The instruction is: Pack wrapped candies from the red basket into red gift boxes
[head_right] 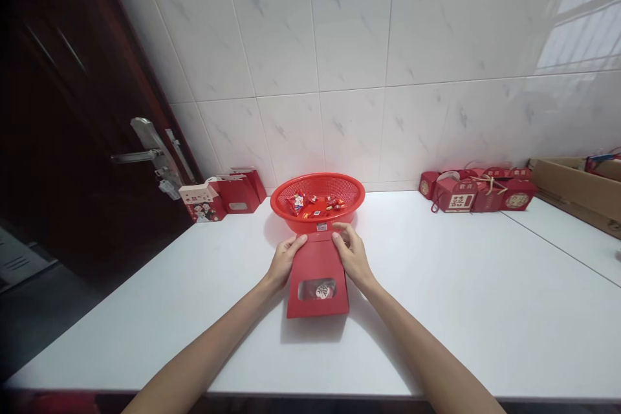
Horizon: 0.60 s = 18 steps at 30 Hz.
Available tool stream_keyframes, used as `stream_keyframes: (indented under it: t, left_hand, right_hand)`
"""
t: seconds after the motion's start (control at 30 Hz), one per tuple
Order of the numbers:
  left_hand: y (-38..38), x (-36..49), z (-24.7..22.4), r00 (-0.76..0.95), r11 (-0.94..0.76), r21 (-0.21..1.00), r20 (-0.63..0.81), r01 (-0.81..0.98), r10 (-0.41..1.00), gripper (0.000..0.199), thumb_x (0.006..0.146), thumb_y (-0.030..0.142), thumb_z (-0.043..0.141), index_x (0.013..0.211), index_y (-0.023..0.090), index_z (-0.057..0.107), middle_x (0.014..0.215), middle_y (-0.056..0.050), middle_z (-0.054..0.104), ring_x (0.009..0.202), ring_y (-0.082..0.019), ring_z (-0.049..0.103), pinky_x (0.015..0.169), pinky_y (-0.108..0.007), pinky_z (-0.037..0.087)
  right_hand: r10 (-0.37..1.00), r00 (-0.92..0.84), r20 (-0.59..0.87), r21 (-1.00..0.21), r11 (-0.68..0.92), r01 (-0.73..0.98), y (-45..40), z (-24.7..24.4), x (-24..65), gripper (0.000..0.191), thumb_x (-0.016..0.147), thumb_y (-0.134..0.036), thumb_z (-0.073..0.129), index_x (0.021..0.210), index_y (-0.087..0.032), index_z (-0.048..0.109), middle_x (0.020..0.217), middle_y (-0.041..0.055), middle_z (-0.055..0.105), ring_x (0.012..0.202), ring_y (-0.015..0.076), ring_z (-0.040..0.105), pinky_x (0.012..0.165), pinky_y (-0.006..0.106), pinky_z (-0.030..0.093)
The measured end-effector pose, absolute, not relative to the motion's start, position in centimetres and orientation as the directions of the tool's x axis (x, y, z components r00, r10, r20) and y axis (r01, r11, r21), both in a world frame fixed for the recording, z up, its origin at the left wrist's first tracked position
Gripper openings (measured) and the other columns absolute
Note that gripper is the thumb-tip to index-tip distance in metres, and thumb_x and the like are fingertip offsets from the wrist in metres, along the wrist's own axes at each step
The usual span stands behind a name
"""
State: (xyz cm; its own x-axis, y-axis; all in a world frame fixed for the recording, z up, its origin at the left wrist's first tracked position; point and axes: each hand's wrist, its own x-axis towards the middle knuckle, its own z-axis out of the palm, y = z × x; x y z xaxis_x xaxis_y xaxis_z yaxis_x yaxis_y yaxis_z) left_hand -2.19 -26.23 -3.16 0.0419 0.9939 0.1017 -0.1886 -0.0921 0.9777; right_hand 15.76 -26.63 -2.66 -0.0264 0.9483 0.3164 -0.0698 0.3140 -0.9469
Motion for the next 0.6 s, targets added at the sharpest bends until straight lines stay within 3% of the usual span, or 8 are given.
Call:
stream_keyframes:
  t: [0.1, 0.27, 0.37, 0.6]
  left_hand:
    - [-26.6, -1.9, -2.4, 0.001, -0.161, 0.974, 0.163, -0.162, 0.987, 0.055, 0.062, 0.066, 0.08, 0.07, 0.013, 0.07, 0.068, -0.002, 0.069, 0.06, -0.014, 0.055, 0.059, -0.025, 0.043]
    - [-26.7, -1.4, -1.9, -0.025, -0.262, 0.958, 0.261, -0.119, 0.965, 0.054, 0.065, 0.067, 0.078, 0.072, 0.014, 0.071, 0.069, -0.002, 0.069, 0.064, -0.015, 0.056, 0.061, -0.026, 0.045]
    - [-26.6, -1.2, -1.4, -0.021, -0.309, 0.945, 0.308, -0.105, 0.951, 0.054, 0.066, 0.067, 0.076, 0.073, 0.015, 0.071, 0.07, -0.002, 0.069, 0.066, -0.016, 0.057, 0.063, -0.027, 0.046]
    - [-26.3, -0.8, -0.2, 0.024, -0.415, 0.903, 0.42, -0.112, 0.907, 0.051, 0.071, 0.067, 0.074, 0.08, 0.016, 0.071, 0.076, -0.003, 0.072, 0.075, -0.02, 0.064, 0.069, -0.029, 0.052]
  right_hand:
    - [0.968, -0.055, 0.246, -0.965, 0.239, -0.111, -26.5, -2.3, 16.0, 0.054, 0.076, -0.063, 0.068, 0.11, -0.022, 0.061, 0.076, 0.002, 0.069, 0.074, 0.0227, 0.065, 0.064, 0.034, 0.051]
    - [0.971, -0.073, 0.227, -0.966, 0.215, -0.141, -26.2, -1.7, 16.6, 0.052, 0.066, -0.068, 0.074, 0.084, -0.02, 0.065, 0.077, 0.0034, 0.07, 0.071, 0.0204, 0.063, 0.059, 0.03, 0.048]
    - [0.957, -0.068, 0.282, -0.951, 0.269, -0.151, -26.1, -1.4, 16.8, 0.05, 0.066, -0.068, 0.075, 0.076, -0.02, 0.064, 0.077, 0.003, 0.07, 0.072, 0.0205, 0.063, 0.063, 0.031, 0.05]
    - [0.898, -0.073, 0.434, -0.887, 0.412, -0.208, -26.4, -0.2, 17.1, 0.042, 0.075, -0.063, 0.072, 0.087, -0.024, 0.067, 0.09, 0.0042, 0.074, 0.088, 0.0248, 0.067, 0.082, 0.04, 0.055]
